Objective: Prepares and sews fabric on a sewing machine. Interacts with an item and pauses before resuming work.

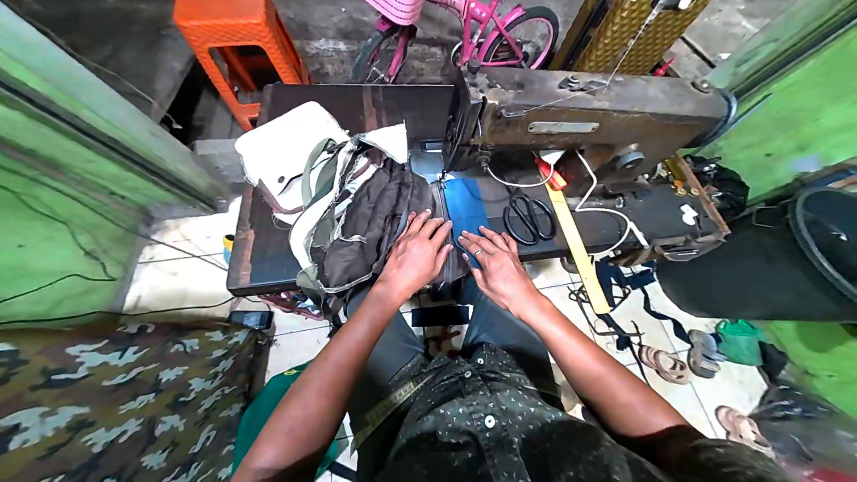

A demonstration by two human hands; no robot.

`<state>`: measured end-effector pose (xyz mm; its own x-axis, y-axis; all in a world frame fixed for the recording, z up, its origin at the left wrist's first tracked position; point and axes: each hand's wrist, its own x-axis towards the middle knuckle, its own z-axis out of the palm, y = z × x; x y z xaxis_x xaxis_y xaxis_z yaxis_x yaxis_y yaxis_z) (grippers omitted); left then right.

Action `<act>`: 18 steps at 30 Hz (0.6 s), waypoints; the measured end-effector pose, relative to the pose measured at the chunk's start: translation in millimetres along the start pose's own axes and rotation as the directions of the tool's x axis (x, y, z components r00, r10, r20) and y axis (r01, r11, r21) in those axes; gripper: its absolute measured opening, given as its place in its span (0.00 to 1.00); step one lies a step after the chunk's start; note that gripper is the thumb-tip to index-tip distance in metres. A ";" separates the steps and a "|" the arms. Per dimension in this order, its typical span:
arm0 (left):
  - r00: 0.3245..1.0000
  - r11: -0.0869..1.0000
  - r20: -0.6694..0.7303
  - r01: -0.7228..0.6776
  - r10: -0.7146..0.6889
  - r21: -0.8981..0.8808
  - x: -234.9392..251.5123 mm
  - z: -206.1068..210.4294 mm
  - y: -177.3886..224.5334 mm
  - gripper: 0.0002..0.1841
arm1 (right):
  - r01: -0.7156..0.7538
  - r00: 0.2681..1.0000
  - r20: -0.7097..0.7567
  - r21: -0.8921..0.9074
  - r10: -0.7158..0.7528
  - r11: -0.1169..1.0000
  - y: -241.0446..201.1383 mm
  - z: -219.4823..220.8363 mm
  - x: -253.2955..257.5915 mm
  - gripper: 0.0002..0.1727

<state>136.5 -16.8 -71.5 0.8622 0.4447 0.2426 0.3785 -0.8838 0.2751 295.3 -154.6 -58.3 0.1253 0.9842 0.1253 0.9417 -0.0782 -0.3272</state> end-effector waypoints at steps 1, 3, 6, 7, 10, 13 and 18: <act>1.000 1.000 0.005 0.000 0.000 0.001 0.0 -0.1 0.2 0.23 | -0.003 1.000 0.004 -0.008 0.003 1.000 -0.9 0.1 0.0 0.21; 1.000 1.000 0.003 -0.004 0.004 0.004 0.3 -0.4 0.1 0.22 | -0.006 1.000 0.006 -0.027 0.007 1.000 -2.2 0.8 0.4 0.21; 1.000 1.000 0.003 -0.010 0.010 0.013 0.7 0.4 -0.7 0.20 | 0.003 1.000 -0.003 -0.054 -0.003 0.999 -2.4 2.8 0.0 0.21; 1.000 1.000 0.007 -0.011 0.011 0.018 1.0 0.2 -0.8 0.20 | 0.006 1.000 -0.003 -0.056 -0.007 0.998 -2.5 3.1 -0.3 0.21; 1.000 1.000 0.024 -0.009 0.009 0.025 1.4 -1.0 -0.6 0.20 | 0.023 1.000 0.000 -0.067 -0.023 0.997 -1.0 3.9 -2.1 0.23; 0.999 0.999 0.033 -0.014 0.013 0.031 1.9 -1.5 -1.0 0.20 | 0.037 0.999 0.017 -0.025 -0.037 0.999 2.4 -6.5 1.7 0.35; 0.999 0.999 0.041 -0.018 0.016 0.039 3.0 -3.1 -0.9 0.20 | 0.059 0.994 -0.087 -0.004 -0.059 0.998 16.4 -11.7 39.2 0.26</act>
<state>137.7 -14.2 -68.1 0.8814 0.4238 0.2084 0.3758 -0.8967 0.2340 319.3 -119.2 -47.8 0.0958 0.9696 0.2252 0.9487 -0.0204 -0.3155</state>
